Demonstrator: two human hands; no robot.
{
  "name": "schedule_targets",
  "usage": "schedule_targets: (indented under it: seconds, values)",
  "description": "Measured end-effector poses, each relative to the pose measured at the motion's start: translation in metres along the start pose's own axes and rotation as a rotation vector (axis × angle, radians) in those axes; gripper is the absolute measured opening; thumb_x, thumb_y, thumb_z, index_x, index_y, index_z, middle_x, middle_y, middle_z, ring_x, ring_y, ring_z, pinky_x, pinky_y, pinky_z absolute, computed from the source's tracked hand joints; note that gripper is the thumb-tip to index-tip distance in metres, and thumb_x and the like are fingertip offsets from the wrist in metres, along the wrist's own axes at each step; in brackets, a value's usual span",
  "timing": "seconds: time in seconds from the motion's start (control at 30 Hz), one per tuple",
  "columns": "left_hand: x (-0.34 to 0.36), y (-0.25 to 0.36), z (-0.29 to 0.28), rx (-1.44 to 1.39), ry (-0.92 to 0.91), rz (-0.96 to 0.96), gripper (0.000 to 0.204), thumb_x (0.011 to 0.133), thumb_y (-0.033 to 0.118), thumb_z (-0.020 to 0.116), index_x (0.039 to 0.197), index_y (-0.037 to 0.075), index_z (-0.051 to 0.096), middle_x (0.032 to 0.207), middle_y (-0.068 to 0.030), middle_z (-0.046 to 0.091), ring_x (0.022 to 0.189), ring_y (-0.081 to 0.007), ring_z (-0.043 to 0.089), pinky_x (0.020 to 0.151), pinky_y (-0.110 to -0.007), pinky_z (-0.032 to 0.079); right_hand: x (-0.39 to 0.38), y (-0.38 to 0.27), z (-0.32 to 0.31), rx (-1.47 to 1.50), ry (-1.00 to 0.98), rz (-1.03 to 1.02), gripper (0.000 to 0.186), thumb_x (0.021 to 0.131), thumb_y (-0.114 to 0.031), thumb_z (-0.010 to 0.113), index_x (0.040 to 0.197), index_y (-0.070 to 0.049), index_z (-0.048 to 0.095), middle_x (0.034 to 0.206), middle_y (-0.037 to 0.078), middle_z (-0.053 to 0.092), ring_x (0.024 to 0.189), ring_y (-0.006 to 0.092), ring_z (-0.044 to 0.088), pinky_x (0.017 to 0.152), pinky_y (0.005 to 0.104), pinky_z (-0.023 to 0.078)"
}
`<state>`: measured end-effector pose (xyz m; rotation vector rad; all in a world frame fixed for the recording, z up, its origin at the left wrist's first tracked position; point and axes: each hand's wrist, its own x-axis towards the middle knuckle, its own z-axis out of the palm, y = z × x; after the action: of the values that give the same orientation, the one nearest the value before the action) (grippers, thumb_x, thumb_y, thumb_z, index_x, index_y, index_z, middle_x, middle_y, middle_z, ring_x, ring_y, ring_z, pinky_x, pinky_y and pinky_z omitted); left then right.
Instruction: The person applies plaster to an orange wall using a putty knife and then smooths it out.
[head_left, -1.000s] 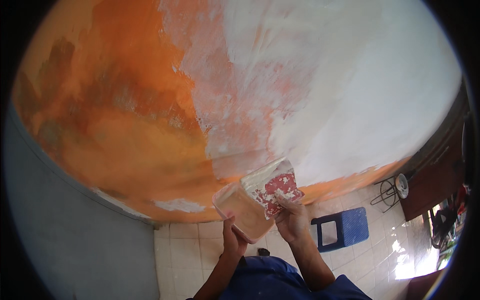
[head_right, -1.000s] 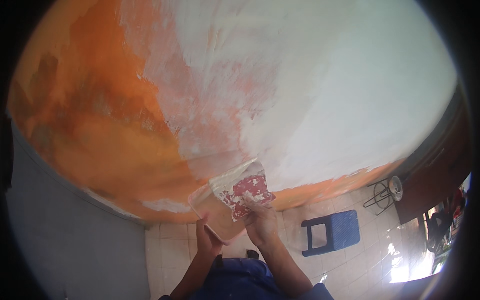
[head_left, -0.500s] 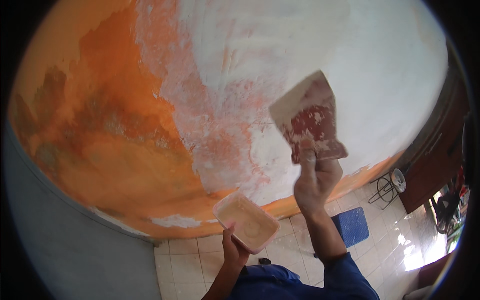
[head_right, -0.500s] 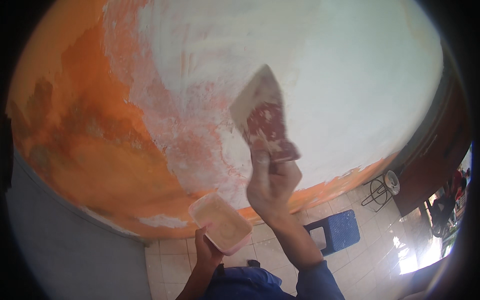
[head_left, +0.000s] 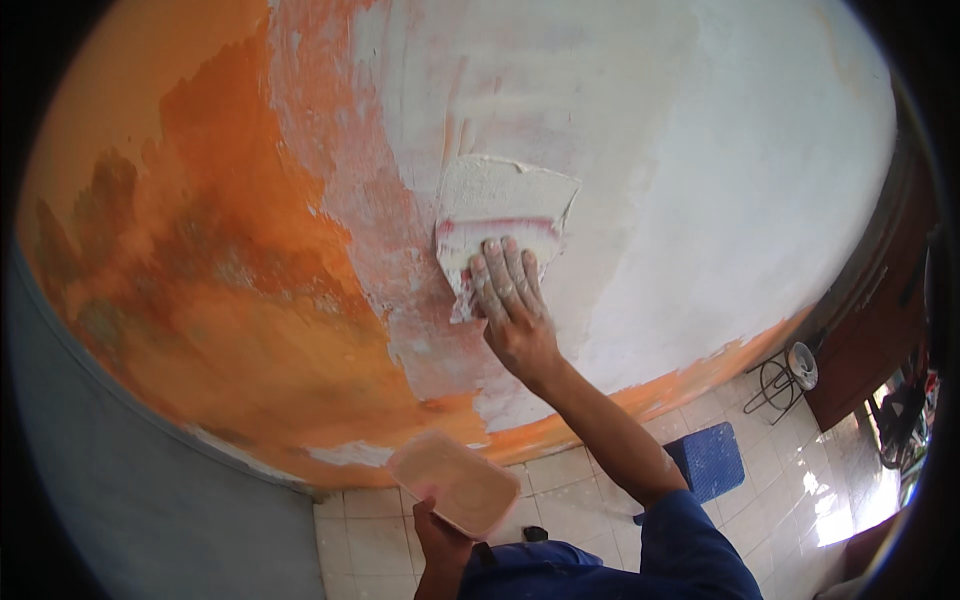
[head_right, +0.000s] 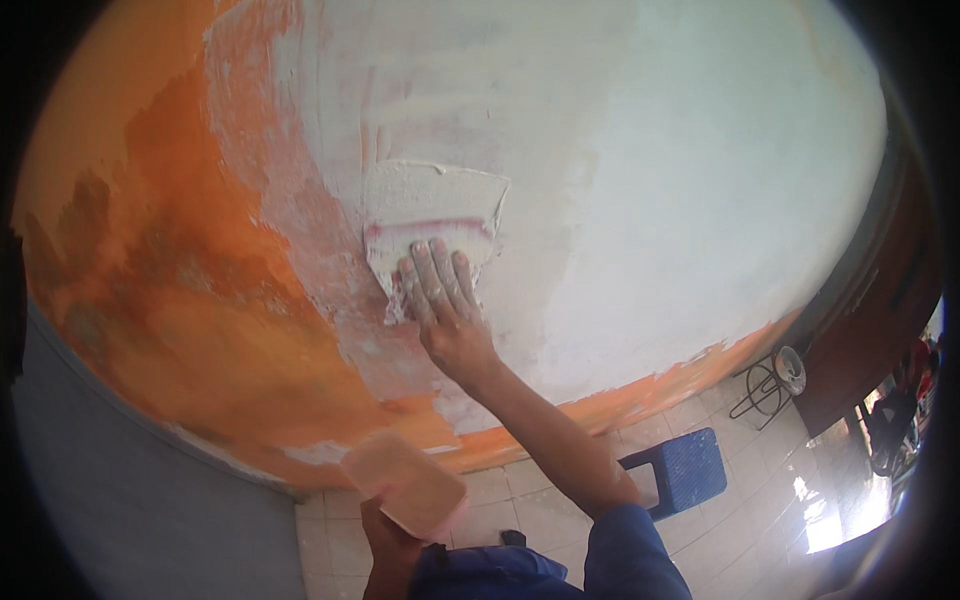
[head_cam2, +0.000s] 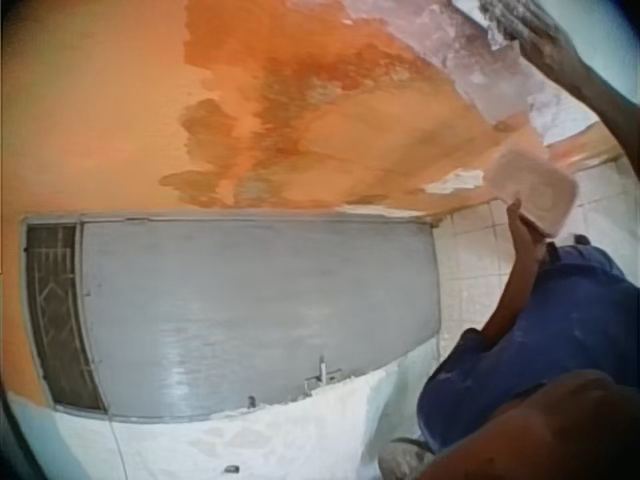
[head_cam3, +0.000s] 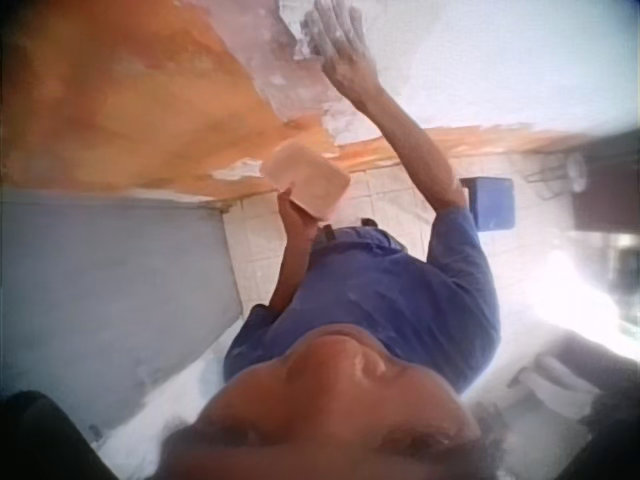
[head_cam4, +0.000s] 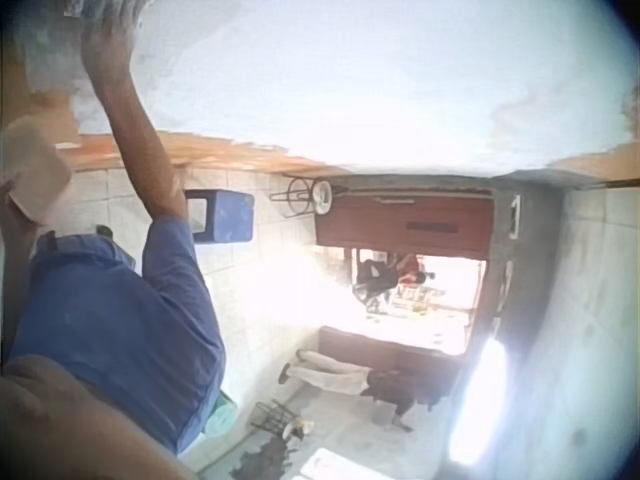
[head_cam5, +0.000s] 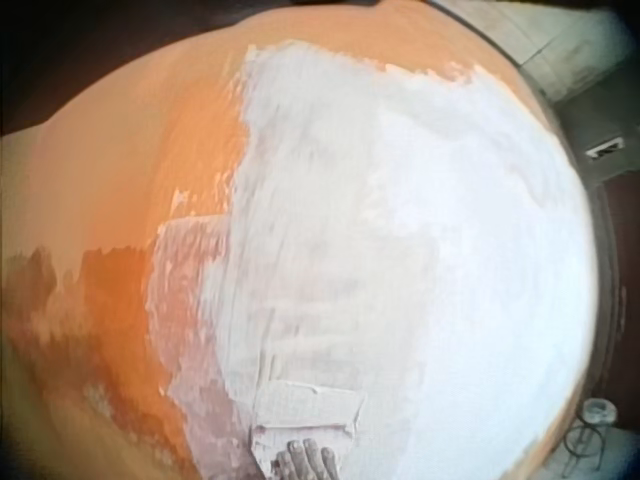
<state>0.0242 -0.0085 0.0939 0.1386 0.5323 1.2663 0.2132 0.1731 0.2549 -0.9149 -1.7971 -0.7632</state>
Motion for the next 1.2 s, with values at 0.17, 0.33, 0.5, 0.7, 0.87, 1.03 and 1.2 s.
schedule_targets:
  seconds: [0.17,0.33,0.5,0.7,0.87,1.03,1.2]
  values:
    - [-0.011,0.005,0.006,0.042,0.040,0.083,0.065,0.078,0.032,0.056,0.133,0.004,0.036,0.127,-0.0157,0.049,0.118,-0.0335,0.049,0.099,-0.048,0.041,-0.047,-0.034,-0.015,0.119,-0.180,0.010,0.052,0.074,0.008,0.053,0.126,0.010,0.047,0.133,0.026,0.045,0.126,0.0416,0.043,0.103,0.0532,0.036]
    - [-0.020,0.004,0.007,0.050,0.015,0.138,0.060,0.081,0.032,0.053,0.131,0.003,0.038,0.123,-0.0162,0.052,0.114,-0.0337,0.053,0.096,-0.049,0.043,-0.015,-0.038,-0.073,0.158,-0.115,-0.046,0.037,0.078,0.003,0.059,0.113,0.011,0.057,0.122,0.025,0.055,0.117,0.0403,0.052,0.098,0.0491,0.044]
    - [-0.017,0.004,0.000,0.070,0.003,0.134,0.066,0.078,0.032,0.058,0.134,0.005,0.035,0.128,-0.0159,0.048,0.119,-0.0340,0.048,0.100,-0.049,0.040,0.027,0.009,-0.058,-0.025,0.172,-0.215,0.035,0.077,-0.001,0.061,0.110,0.011,0.058,0.119,0.024,0.055,0.114,0.0407,0.053,0.093,0.0495,0.048]
    - [-0.018,0.002,-0.009,0.030,-0.007,0.140,0.070,0.075,0.032,0.061,0.135,0.007,0.035,0.129,-0.0154,0.046,0.121,-0.0340,0.046,0.101,-0.050,0.039,0.022,0.016,-0.036,-0.149,0.128,-0.189,0.034,0.080,-0.007,0.058,0.111,0.008,0.060,0.121,0.023,0.054,0.116,0.0374,0.053,0.093,0.0451,0.049]
    - [-0.021,0.006,-0.009,0.042,0.021,0.159,0.069,0.075,0.033,0.060,0.134,0.007,0.035,0.128,-0.0151,0.047,0.120,-0.0335,0.046,0.100,-0.049,0.040,0.019,0.010,-0.031,-0.151,0.116,-0.140,0.041,0.070,0.006,0.056,0.110,0.007,0.062,0.121,0.021,0.056,0.112,0.0363,0.057,0.093,0.0420,0.049]
    - [-0.023,0.009,0.000,0.065,0.043,0.191,0.064,0.079,0.035,0.056,0.131,0.003,0.038,0.122,-0.0153,0.051,0.113,-0.0326,0.052,0.095,-0.048,0.044,-0.011,0.000,-0.019,-0.110,0.008,-0.115,0.040,0.074,0.003,0.052,0.114,0.008,0.059,0.125,0.022,0.053,0.115,0.0372,0.055,0.094,0.0427,0.048]
    - [-0.027,0.013,0.004,0.085,0.058,0.217,0.064,0.079,0.034,0.056,0.132,0.002,0.037,0.122,-0.0156,0.051,0.112,-0.0325,0.052,0.095,-0.048,0.044,-0.041,-0.037,-0.043,0.056,-0.036,-0.061,0.032,0.075,0.006,0.056,0.107,0.007,0.063,0.115,0.021,0.060,0.110,0.0342,0.059,0.092,0.0417,0.050]
